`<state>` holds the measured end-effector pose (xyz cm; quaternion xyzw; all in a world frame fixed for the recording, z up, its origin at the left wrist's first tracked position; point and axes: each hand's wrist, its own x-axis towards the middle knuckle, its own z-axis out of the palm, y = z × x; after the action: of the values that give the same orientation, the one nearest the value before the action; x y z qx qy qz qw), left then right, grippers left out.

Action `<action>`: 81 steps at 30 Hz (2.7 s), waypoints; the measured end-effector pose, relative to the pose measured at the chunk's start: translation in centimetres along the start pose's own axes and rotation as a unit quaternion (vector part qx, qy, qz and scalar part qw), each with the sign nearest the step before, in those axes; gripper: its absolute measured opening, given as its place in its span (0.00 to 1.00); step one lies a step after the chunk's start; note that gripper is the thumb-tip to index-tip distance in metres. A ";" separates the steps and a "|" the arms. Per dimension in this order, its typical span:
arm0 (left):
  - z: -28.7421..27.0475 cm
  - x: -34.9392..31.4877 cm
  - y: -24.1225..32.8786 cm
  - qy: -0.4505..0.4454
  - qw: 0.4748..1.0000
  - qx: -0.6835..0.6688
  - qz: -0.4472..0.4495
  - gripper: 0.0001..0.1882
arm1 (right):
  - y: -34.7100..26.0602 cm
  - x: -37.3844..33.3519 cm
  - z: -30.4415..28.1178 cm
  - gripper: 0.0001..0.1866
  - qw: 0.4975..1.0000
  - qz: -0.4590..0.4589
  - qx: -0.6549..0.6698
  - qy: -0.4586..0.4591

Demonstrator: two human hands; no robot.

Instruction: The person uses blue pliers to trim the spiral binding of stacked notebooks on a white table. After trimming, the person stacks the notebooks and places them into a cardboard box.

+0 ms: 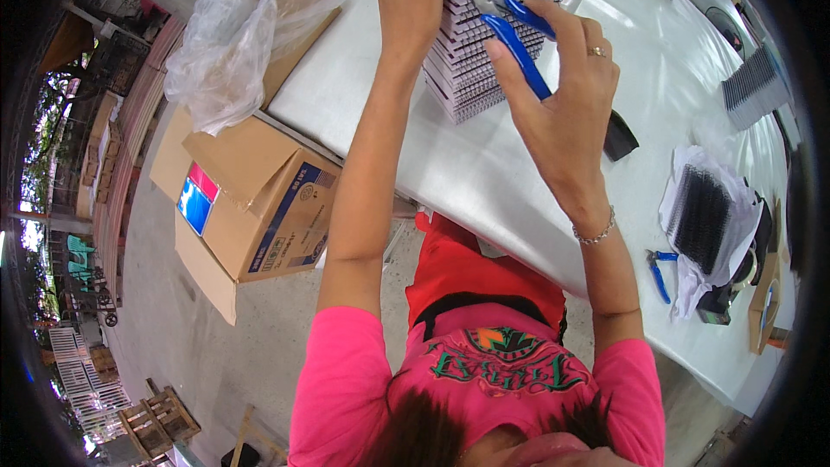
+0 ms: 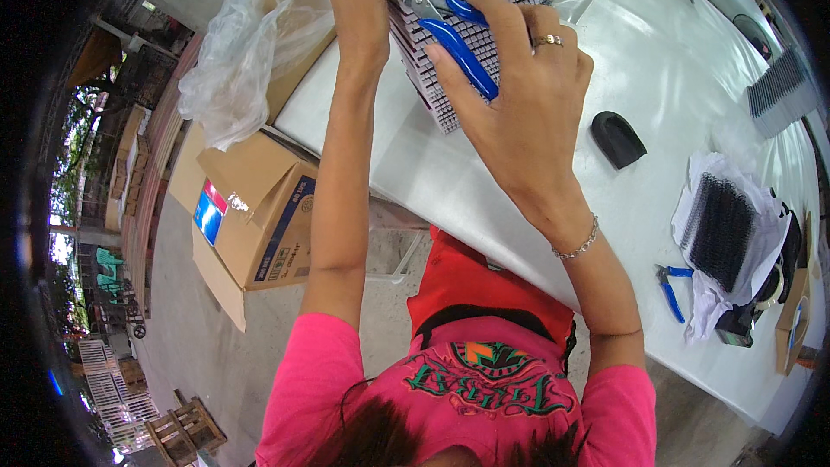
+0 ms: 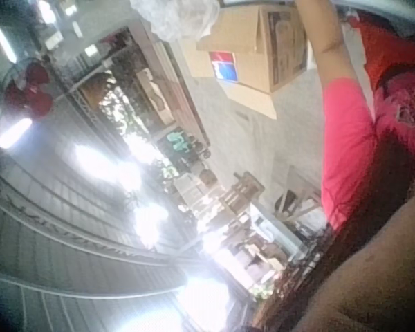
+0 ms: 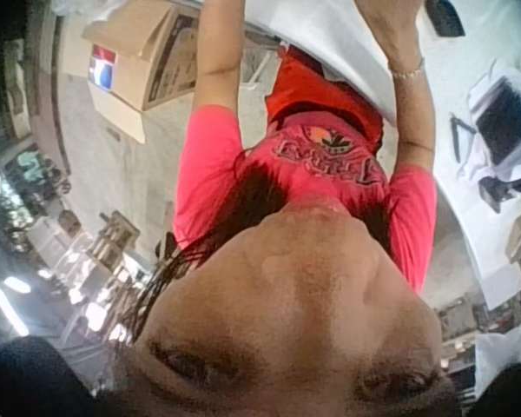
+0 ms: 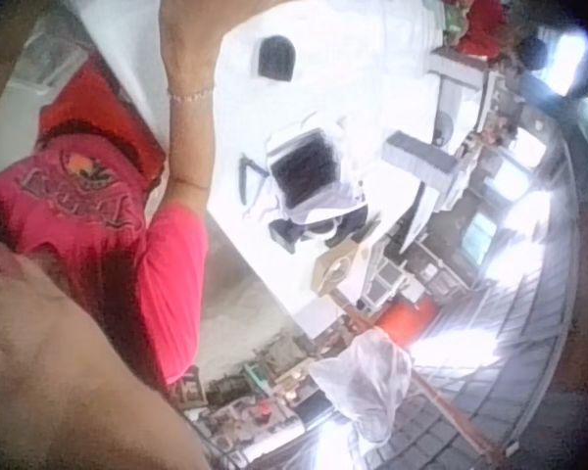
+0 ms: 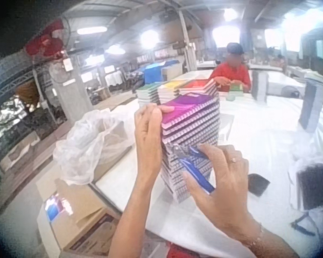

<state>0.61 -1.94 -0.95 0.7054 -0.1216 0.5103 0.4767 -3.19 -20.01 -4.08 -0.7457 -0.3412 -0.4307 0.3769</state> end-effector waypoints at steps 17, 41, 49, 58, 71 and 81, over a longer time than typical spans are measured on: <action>0.0 0.0 0.2 0.000 0.999 0.032 0.013 0.18 | 0.4 -1.7 0.7 0.26 0.999 0.038 0.015 -0.029; 0.0 0.2 -0.2 0.011 1.000 0.006 -0.001 0.19 | 0.8 -2.7 0.7 0.25 0.997 0.064 0.043 -0.030; 0.0 0.2 -0.4 0.012 1.000 0.004 0.005 0.19 | 0.3 -2.4 0.8 0.21 0.919 0.231 0.281 -0.151; 0.2 0.1 -0.4 0.017 1.000 -0.011 -0.001 0.18 | 1.2 -2.8 0.5 0.23 0.996 0.049 0.057 -0.053; 0.1 0.1 -0.8 0.024 1.000 -0.007 -0.007 0.18 | 0.5 -3.2 1.6 0.24 0.996 0.053 0.029 -0.061; 0.0 0.3 -1.4 0.029 1.000 -0.010 0.005 0.18 | 0.9 -2.2 0.6 0.20 0.895 0.233 0.323 -0.200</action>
<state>1.65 -1.19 -1.50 0.6851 -0.1166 0.5316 0.4842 -3.04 -20.31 -6.47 -0.7113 -0.3467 -0.0382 0.6102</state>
